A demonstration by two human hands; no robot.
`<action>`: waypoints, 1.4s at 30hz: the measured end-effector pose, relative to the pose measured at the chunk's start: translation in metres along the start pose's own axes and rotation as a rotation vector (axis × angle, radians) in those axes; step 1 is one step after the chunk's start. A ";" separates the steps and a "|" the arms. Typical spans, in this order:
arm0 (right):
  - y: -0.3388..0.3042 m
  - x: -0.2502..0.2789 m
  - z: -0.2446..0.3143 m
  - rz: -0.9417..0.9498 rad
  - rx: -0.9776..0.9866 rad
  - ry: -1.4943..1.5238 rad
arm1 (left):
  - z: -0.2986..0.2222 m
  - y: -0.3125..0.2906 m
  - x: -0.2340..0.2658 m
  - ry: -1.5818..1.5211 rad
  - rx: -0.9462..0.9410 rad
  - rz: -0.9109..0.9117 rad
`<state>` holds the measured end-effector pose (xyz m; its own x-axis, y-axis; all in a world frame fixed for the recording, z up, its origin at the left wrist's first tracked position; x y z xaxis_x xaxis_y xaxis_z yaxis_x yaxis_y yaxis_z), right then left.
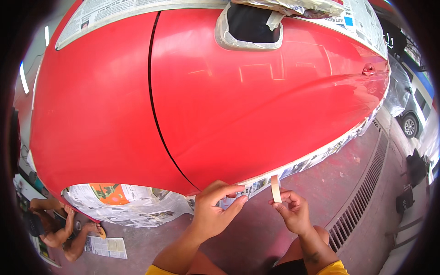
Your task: The person applies masking tape to a red car's side mirror and door area, securing newspaper over the mirror and along the door edge. They smooth the tape and newspaper to ensure coverage, preparing the surface for painting or detailing.
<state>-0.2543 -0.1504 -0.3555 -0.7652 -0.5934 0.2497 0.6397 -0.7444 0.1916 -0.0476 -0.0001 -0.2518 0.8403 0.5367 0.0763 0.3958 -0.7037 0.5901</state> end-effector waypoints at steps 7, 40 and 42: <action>0.014 -0.006 0.149 -0.196 0.477 -0.482 | -0.007 0.006 0.044 -0.266 0.045 -0.206; 0.035 0.017 0.253 0.032 0.520 -0.793 | -0.112 0.084 -0.050 0.066 -0.029 0.055; 0.030 0.029 0.253 0.115 0.401 -0.745 | -0.120 0.091 -0.062 0.060 0.129 0.160</action>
<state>-0.2392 -0.1121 -0.1027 -0.5362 -0.1977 0.8206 0.7955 -0.4435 0.4130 -0.1081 -0.0413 -0.1062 0.8741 0.4376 0.2109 0.3066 -0.8336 0.4594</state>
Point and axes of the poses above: each hand's wrist, its own y-axis towards the middle knuckle, its own x-axis out of the back of the hand, z = x × y, the point moved 10 cm from there along y, towards the middle knuckle, and after that the axes turned 11 degrees about -y, right-handed, at the moved point
